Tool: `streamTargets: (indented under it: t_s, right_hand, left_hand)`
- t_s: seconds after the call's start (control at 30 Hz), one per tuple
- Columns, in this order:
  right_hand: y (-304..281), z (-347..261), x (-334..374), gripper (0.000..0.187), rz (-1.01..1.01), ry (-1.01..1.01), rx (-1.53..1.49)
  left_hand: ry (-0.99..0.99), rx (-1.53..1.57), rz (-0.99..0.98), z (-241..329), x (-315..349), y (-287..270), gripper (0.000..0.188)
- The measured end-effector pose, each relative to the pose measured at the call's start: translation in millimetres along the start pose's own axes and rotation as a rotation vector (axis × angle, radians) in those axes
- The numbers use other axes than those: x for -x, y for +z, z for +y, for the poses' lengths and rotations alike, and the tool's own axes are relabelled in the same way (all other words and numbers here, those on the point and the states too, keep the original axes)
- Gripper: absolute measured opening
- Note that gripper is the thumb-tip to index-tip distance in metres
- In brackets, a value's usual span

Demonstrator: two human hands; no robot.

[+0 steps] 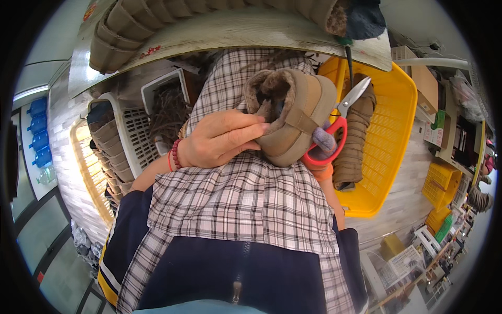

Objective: The person trims the interior lining of a brown boot using red-handled scissors, then uses a green electric trimmer to cut the exterior fabric. The person places the trimmed boot into a yellow basket and repeats the process with another boot.

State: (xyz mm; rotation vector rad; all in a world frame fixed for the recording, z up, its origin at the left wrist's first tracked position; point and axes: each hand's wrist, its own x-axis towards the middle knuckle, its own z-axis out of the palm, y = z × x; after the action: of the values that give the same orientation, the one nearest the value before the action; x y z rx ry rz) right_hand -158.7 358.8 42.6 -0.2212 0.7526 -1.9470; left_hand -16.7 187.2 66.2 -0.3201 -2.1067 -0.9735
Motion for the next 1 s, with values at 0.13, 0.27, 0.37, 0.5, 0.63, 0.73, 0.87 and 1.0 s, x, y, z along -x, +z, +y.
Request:
streamTargets:
  t_s: [0.13,0.27,0.37,0.5,0.63,0.73,0.87,1.0]
  right_hand:
    - [-25,1,4,0.048,-0.040,0.034,-0.097]
    - [-40,2,9,0.050,-0.061,0.029,-0.156]
    - [-54,3,14,0.052,-0.095,0.054,-0.221]
    - [-72,4,20,0.054,-0.100,0.044,-0.190]
    - [-87,17,28,0.037,0.153,-0.170,0.596]
    - [-92,3,30,0.030,0.141,-0.122,1.094]
    - [-99,11,41,0.031,0.088,-0.026,1.154]
    - [-109,23,34,0.030,0.084,0.014,0.995]
  left_hand:
    - [0.044,-0.007,-0.027,1,4,0,0.037]
    - [0.179,0.039,-0.037,-3,-3,1,0.033]
    - [0.246,-0.030,-0.046,0,-10,-2,0.032]
    - [0.179,0.014,-0.115,1,-11,-3,0.028]
    - [0.102,0.062,-0.100,0,-1,6,0.026]
    - [0.096,0.018,-0.093,-2,-2,7,0.025]
    - [0.093,0.003,-0.069,-3,1,11,0.022]
    - [0.093,0.010,-0.064,-2,0,12,0.022]
